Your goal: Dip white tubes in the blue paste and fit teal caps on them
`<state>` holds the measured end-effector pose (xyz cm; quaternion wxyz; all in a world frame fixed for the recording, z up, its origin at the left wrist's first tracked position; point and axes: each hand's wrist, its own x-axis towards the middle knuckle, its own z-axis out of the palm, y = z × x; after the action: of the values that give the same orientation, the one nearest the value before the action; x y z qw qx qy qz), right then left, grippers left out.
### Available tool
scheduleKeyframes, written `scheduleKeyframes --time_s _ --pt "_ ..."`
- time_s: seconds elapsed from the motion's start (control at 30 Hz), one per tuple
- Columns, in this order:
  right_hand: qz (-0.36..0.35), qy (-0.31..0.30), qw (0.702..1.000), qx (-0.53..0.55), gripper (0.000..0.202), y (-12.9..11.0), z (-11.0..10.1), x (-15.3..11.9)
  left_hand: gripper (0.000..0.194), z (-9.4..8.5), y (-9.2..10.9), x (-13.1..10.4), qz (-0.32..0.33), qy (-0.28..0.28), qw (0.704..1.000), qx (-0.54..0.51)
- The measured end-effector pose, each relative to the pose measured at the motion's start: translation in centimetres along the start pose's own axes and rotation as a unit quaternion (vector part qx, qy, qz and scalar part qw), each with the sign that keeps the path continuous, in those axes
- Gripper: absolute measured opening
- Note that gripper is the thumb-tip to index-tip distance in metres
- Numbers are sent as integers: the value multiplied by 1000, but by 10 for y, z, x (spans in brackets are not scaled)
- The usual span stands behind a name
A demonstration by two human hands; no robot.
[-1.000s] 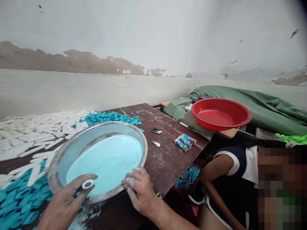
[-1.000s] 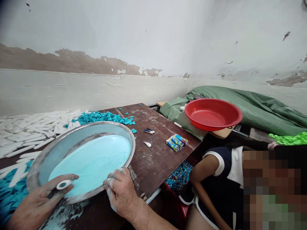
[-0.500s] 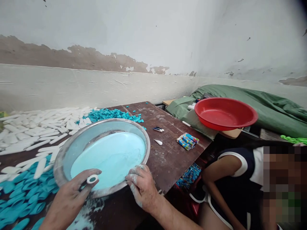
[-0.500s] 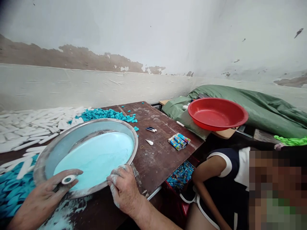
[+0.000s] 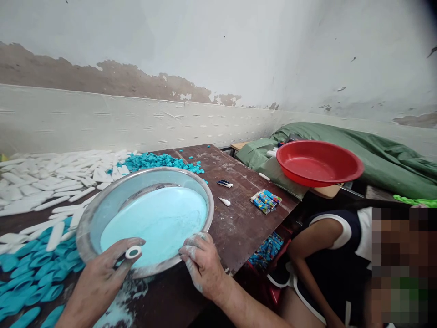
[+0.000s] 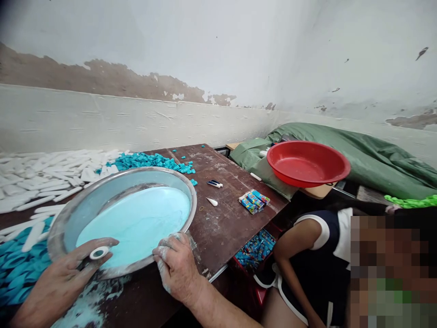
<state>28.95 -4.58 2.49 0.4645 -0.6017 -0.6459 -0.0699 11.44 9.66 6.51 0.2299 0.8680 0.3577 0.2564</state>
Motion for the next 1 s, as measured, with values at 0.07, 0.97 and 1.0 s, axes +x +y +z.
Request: scheduleKeyframes --time_s 0.07,0.97,1.0 --pt "-1 4 1000 1 18 0 0 0 34 1 -1 0 8 10 1000 -2" --pt "-3 10 1000 -12 17 -1 1 0 32 0 -3 -2 26 18 999 -6" --pt "-3 10 1000 -13 17 -1 1 0 32 0 -3 -2 29 21 999 -8"
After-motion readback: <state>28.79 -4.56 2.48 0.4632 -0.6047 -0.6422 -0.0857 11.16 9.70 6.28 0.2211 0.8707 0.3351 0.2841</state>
